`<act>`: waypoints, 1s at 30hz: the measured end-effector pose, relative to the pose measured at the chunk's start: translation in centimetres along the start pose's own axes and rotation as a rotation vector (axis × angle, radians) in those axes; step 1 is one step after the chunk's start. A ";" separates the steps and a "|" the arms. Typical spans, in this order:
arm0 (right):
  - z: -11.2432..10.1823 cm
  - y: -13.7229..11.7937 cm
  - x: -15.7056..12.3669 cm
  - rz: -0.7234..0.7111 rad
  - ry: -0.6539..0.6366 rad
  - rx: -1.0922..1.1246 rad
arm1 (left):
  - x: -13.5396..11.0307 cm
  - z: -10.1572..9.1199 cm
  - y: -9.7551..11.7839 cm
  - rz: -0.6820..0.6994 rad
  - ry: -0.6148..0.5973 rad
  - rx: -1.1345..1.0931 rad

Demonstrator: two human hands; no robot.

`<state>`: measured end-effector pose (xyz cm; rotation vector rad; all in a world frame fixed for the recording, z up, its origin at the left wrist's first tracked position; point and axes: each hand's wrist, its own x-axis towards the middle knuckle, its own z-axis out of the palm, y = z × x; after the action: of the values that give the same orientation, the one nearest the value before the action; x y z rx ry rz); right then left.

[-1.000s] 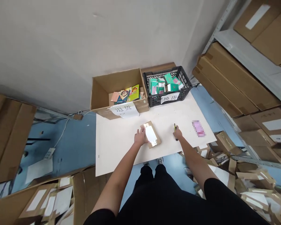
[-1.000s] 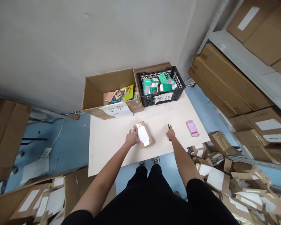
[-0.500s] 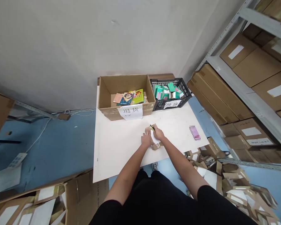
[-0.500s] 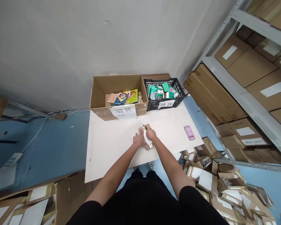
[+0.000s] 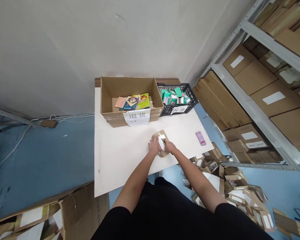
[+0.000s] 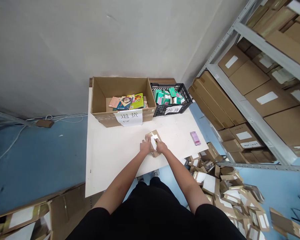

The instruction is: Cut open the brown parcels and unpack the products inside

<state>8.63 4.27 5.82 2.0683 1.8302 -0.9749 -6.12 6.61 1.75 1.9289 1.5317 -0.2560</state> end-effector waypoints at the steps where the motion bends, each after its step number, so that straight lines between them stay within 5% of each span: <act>1: -0.2 0.3 -0.6 -0.006 -0.017 -0.008 | 0.0 0.0 0.0 0.001 0.001 0.005; 12: 1.6 7.2 -8.0 -0.015 -0.215 -0.105 | -0.1 -0.7 0.4 -0.001 0.021 0.083; 14: 1.4 8.5 -8.0 -0.019 -0.161 -0.040 | -0.2 -0.5 0.8 -0.019 0.038 0.085; 19: 0.8 10.3 -4.2 0.109 0.219 0.208 | -0.6 0.7 3.3 -0.133 0.096 0.079; 23: 0.6 10.6 0.5 0.202 0.233 0.337 | -1.1 2.8 5.7 -0.243 0.125 0.054; 30: -1.4 10.5 5.7 0.078 0.208 0.374 | -3.5 7.1 8.4 -0.438 0.163 0.051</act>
<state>18.99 7.42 0.73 2.5255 1.7501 -1.1965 2.25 -1.26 1.21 1.6647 2.0692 -0.3339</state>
